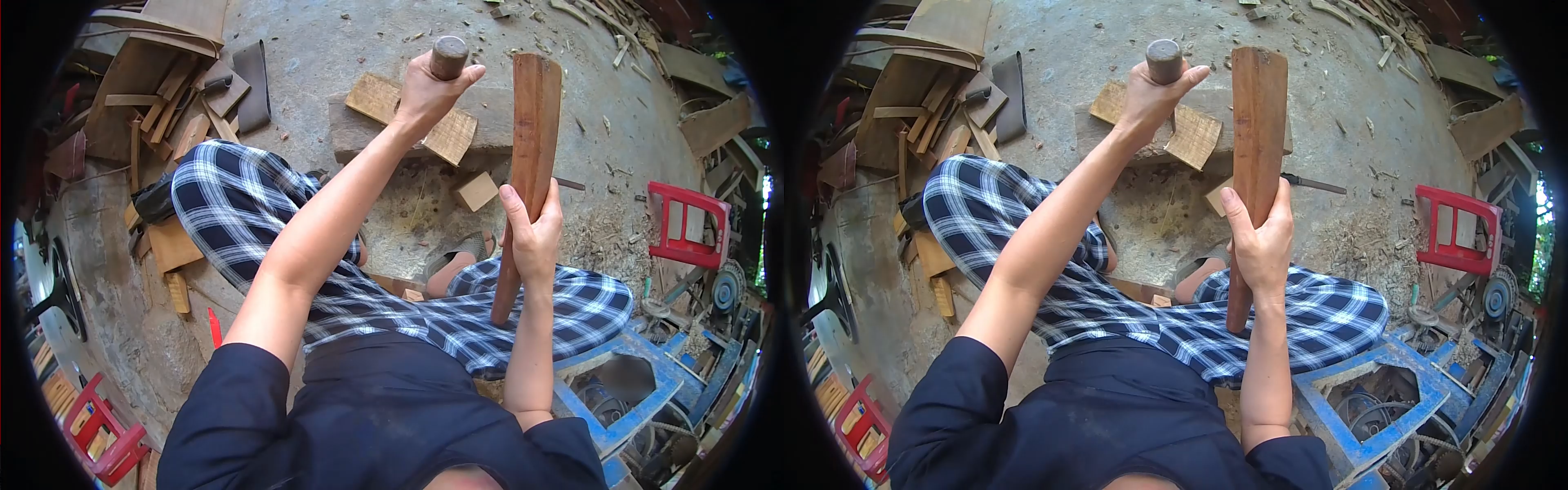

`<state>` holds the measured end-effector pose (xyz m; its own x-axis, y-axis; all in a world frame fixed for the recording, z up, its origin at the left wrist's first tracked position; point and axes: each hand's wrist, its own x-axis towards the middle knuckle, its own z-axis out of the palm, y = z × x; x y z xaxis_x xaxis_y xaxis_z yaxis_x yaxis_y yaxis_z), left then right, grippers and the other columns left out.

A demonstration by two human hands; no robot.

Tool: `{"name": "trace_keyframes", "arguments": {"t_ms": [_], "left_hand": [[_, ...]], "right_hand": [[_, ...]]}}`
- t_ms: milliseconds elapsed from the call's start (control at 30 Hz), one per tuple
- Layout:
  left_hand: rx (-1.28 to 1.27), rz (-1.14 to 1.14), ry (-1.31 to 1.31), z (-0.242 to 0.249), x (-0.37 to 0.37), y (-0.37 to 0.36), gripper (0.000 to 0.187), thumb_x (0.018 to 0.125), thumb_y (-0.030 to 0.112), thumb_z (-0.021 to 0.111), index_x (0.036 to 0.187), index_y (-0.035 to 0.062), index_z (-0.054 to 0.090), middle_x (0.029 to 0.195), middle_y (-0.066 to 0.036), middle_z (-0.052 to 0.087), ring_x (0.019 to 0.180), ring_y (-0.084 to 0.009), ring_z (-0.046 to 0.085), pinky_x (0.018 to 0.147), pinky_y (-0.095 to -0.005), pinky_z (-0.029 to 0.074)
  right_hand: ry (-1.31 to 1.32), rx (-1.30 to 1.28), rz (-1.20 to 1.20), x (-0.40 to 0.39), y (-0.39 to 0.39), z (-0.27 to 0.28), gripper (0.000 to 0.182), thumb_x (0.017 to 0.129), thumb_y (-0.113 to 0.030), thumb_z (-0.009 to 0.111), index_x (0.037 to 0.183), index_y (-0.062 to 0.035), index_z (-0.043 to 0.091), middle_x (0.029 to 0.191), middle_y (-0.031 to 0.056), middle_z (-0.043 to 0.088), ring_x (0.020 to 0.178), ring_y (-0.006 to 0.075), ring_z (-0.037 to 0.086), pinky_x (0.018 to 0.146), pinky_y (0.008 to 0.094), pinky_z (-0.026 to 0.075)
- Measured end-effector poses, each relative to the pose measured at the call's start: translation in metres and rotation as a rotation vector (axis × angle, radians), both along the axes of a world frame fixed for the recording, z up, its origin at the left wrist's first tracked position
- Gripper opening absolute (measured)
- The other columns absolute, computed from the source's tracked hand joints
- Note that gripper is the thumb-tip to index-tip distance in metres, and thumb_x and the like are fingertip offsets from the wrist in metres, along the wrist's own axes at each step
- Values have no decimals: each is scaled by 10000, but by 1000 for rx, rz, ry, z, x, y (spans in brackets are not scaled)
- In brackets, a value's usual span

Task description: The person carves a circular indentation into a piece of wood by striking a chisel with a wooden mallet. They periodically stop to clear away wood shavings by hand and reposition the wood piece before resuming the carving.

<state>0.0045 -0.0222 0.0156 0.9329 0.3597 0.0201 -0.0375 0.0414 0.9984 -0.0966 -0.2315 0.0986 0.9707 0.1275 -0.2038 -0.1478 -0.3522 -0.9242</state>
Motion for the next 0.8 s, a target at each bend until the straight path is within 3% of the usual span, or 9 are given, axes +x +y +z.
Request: {"name": "trace_keyframes", "arguments": {"t_ms": [800], "left_hand": [[-21,-11,-45,-3,-8,2,308,860,275,847,891,29,665,820,-11,708,763,-71,623,718,-278,540]], "right_hand": [[17,-4,4,-1,0,-2,436,923,-340,757,1103,-5,546,792,57,617,526,102,569,465,259,473]]}}
